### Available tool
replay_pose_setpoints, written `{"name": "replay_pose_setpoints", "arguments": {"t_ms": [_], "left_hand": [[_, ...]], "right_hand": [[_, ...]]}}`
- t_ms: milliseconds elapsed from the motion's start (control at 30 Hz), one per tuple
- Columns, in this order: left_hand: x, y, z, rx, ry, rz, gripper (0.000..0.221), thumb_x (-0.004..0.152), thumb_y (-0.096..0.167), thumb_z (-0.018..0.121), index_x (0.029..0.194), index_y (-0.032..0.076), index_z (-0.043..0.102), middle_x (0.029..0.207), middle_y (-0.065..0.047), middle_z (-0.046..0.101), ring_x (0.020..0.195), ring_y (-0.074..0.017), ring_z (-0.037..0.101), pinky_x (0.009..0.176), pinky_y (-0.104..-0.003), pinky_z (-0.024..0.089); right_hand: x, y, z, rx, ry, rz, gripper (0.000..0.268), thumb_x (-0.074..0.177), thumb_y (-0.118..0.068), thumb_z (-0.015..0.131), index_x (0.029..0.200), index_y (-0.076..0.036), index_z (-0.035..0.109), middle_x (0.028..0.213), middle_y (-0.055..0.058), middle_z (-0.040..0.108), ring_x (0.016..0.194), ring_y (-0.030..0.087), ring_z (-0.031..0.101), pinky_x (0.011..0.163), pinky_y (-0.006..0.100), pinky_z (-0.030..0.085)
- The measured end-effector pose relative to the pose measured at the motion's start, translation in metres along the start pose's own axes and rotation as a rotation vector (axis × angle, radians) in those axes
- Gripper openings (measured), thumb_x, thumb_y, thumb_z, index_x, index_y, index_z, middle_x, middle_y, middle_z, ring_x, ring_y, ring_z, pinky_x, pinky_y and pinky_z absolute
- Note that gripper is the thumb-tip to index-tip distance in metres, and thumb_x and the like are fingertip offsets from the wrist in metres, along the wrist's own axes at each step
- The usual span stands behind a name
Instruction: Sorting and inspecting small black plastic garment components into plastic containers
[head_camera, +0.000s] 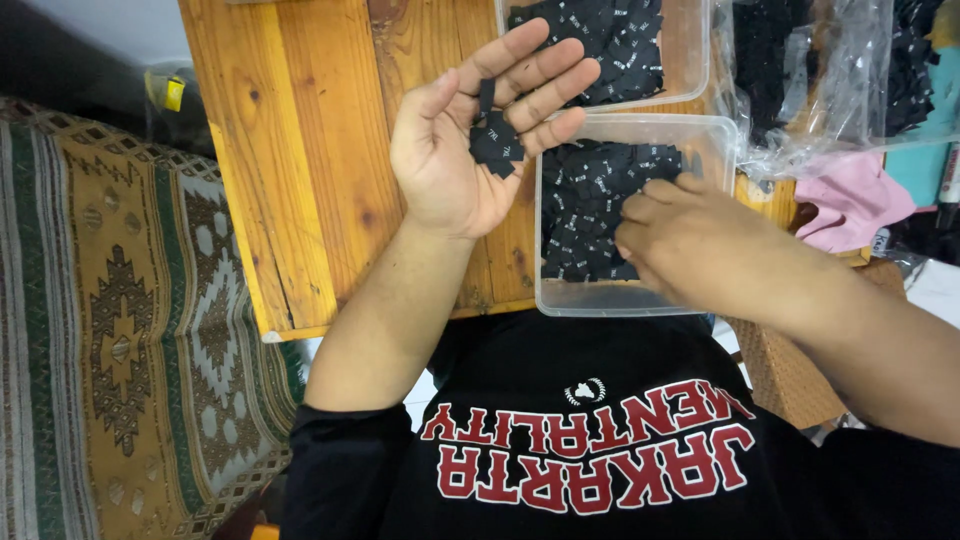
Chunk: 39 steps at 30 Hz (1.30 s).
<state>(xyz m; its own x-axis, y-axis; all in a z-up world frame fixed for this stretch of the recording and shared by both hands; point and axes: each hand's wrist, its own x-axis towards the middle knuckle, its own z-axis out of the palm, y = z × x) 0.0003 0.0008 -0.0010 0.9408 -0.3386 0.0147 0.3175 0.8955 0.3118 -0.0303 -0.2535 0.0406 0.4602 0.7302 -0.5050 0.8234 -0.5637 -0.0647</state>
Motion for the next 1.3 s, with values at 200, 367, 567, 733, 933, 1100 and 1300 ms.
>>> {"name": "replay_pose_setpoints", "arguments": {"t_ms": [200, 367, 567, 733, 933, 1100, 1300], "left_hand": [[-0.001, -0.001, 0.0, -0.012, -0.041, -0.006, 0.064, 0.107, 0.037, 0.04, 0.152, -0.008, 0.047, 0.151, -0.036, 0.053, 0.147, -0.0526, 0.05, 0.114, -0.057, 0.056], [-0.001, 0.0, 0.001, -0.02, -0.033, -0.015, 0.065, 0.106, 0.038, 0.04, 0.153, -0.007, 0.046, 0.152, -0.036, 0.052, 0.147, -0.0523, 0.05, 0.113, -0.057, 0.056], [-0.001, -0.001, 0.0, 0.024, -0.066, -0.027, 0.065, 0.107, 0.038, 0.039, 0.153, -0.006, 0.045, 0.152, -0.035, 0.052, 0.147, -0.0528, 0.049, 0.114, -0.058, 0.055], [0.0, -0.003, -0.001, 0.038, -0.069, -0.028, 0.065, 0.106, 0.038, 0.038, 0.153, -0.007, 0.045, 0.152, -0.035, 0.052, 0.147, -0.053, 0.049, 0.112, -0.058, 0.055], [0.0, -0.004, -0.002, 0.037, -0.098, -0.011, 0.064, 0.108, 0.037, 0.035, 0.153, -0.007, 0.044, 0.153, -0.036, 0.051, 0.147, -0.0522, 0.05, 0.113, -0.058, 0.056], [0.0, -0.003, -0.003, 0.044, -0.106, -0.001, 0.063, 0.109, 0.037, 0.036, 0.153, -0.007, 0.045, 0.152, -0.035, 0.052, 0.147, -0.0516, 0.049, 0.114, -0.058, 0.055], [0.0, -0.004, -0.004, 0.031, -0.142, -0.005, 0.063, 0.11, 0.037, 0.037, 0.153, -0.007, 0.045, 0.153, -0.034, 0.051, 0.149, -0.0508, 0.047, 0.121, -0.061, 0.049]], "right_hand": [[-0.013, 0.019, -0.012, 0.336, 0.043, 0.0, 0.014, 0.096, -0.022, 0.061, 0.088, -0.014, 0.069, 0.081, 0.002, 0.065, 0.088, 0.025, 0.062, 0.085, 0.041, 0.052], [-0.009, 0.027, -0.026, 0.536, -0.073, 0.141, 0.008, 0.088, -0.017, 0.065, 0.092, -0.021, 0.071, 0.09, -0.005, 0.073, 0.08, 0.018, 0.071, 0.076, 0.033, 0.055], [-0.009, 0.031, -0.045, 0.645, 0.005, 0.157, 0.018, 0.089, -0.02, 0.071, 0.106, -0.023, 0.076, 0.092, -0.006, 0.082, 0.067, 0.015, 0.076, 0.071, 0.033, 0.058], [-0.007, 0.03, -0.052, 0.668, -0.015, 0.204, 0.029, 0.084, -0.019, 0.077, 0.112, -0.026, 0.074, 0.094, -0.008, 0.084, 0.066, 0.012, 0.08, 0.073, 0.031, 0.061], [0.0, 0.031, -0.049, 0.686, 0.111, 0.155, 0.025, 0.082, -0.013, 0.076, 0.107, -0.019, 0.079, 0.1, -0.004, 0.083, 0.075, 0.015, 0.078, 0.078, 0.032, 0.06], [0.003, 0.03, -0.049, 0.612, 0.247, 0.159, 0.014, 0.086, -0.017, 0.074, 0.099, -0.017, 0.081, 0.1, -0.003, 0.081, 0.072, 0.016, 0.076, 0.077, 0.034, 0.058], [-0.001, 0.032, -0.052, 0.618, 0.345, 0.101, 0.014, 0.089, -0.015, 0.073, 0.101, -0.012, 0.079, 0.101, 0.002, 0.077, 0.091, 0.02, 0.073, 0.089, 0.037, 0.056]]}}
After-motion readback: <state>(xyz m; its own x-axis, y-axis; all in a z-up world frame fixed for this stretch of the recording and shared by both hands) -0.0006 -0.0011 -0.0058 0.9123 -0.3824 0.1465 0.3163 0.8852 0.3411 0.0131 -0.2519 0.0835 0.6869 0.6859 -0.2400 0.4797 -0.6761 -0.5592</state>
